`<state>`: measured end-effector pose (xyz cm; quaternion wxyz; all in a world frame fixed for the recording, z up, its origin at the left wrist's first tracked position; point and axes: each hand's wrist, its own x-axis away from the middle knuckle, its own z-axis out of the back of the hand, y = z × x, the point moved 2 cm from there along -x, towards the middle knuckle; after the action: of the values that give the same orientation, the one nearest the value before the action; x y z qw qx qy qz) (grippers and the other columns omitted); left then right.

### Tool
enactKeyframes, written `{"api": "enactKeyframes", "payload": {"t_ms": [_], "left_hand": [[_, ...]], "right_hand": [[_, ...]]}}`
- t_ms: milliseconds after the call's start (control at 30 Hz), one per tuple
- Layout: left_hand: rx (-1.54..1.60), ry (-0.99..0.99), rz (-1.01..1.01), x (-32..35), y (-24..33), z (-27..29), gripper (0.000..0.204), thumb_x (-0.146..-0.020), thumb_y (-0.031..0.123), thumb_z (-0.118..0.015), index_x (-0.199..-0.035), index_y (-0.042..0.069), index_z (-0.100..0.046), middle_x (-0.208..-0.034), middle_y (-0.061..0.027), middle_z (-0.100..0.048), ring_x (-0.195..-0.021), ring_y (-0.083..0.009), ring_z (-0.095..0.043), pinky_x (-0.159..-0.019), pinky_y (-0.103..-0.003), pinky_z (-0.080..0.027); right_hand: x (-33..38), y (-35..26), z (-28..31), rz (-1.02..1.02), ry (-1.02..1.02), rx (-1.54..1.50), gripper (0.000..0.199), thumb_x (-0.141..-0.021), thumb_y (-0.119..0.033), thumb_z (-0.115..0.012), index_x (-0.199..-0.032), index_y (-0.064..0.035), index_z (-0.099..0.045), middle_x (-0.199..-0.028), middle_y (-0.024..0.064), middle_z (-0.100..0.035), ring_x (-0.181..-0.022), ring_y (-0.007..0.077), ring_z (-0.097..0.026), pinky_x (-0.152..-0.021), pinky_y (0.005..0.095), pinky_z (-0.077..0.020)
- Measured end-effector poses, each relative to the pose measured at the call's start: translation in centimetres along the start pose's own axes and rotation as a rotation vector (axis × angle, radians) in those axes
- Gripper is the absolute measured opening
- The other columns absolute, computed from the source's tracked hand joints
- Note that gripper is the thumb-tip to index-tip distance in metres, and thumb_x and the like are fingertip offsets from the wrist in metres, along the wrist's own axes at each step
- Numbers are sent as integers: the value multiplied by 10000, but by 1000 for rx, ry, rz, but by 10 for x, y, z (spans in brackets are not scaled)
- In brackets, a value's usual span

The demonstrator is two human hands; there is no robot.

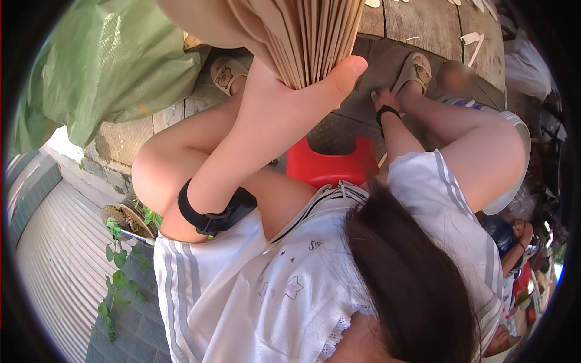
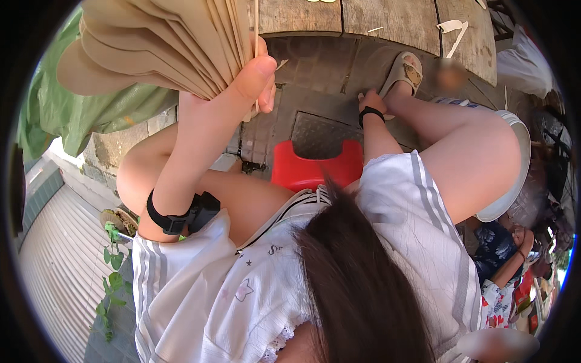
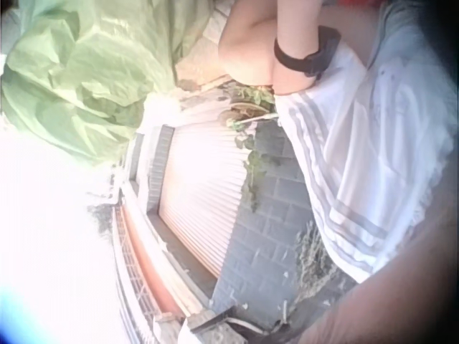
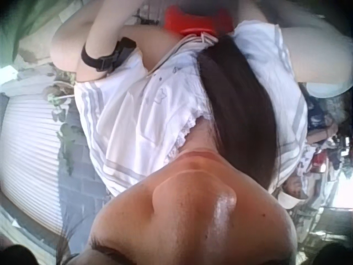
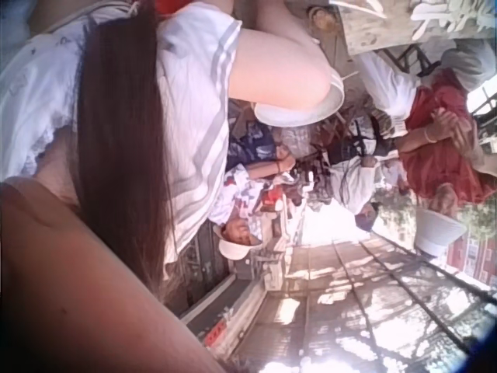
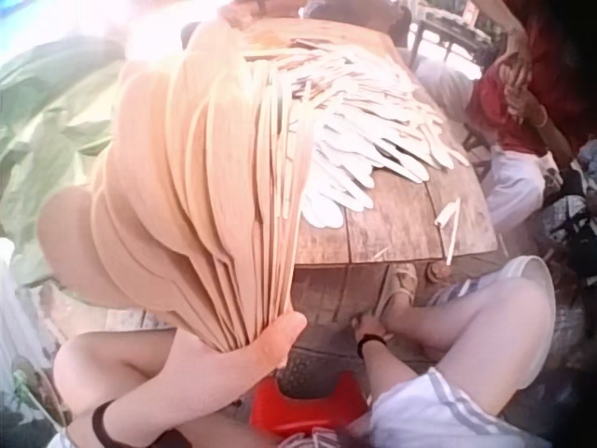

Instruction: The recorder is sorting and counting wooden spoons/sticks from a large pile on a table, organizing them into bundles.

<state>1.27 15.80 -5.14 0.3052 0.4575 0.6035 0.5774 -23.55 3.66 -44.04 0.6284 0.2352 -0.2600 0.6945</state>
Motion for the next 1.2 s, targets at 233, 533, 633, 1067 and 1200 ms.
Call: {"api": "enactKeyframes", "payload": {"t_ms": [233, 533, 633, 1067, 1200], "left_hand": [[-52, -32, 26, -19, -6, -9, 115, -889, 101, -594, -828, 33, -523, -588, -8, -509, -545, -85, -500, -527, -236, -421], [-40, -23, 43, -23, -15, -16, 107, -897, 81, -579, -842, 25, -506, -593, -9, -491, -564, -94, -500, -543, -239, -424], [-68, -79, 16, -24, -16, -18, 100, -895, 89, -584, -867, 28, -510, -601, -12, -499, -567, -95, -501, -550, -239, -426], [29, 6, -115, -9, 25, -8, 142, -920, 139, -549, -835, 38, -496, -642, -17, -460, -568, -113, -457, -520, -226, -372], [92, 26, -217, -6, 39, -9, 140, -930, 154, -546, -884, 35, -490, -642, -13, -446, -567, -93, -429, -526, -226, -372]], "right_hand": [[4, -1, 7, -60, 1, 75, 426, -893, -405, -541, -1113, -41, -559, -1080, 181, -639, -1030, 325, -612, -840, 443, -493], [-1, -2, -11, -143, -2, -6, 299, -897, -316, -551, -1052, -72, -630, -1059, 174, -655, -1012, 333, -626, -830, 450, -500], [4, 4, -11, -146, -39, -59, 278, -875, -279, -568, -1047, -75, -647, -1067, 183, -650, -1012, 340, -624, -832, 451, -501], [168, -98, 171, 401, -297, -948, 265, -765, -191, -712, -727, -76, -475, -560, 2, -514, -424, 90, -491, -383, 241, -385], [308, -11, 324, 653, 30, -1280, 204, -862, -184, -668, -856, -77, -495, -555, -39, -493, -401, 39, -423, -370, 197, -284]]}}
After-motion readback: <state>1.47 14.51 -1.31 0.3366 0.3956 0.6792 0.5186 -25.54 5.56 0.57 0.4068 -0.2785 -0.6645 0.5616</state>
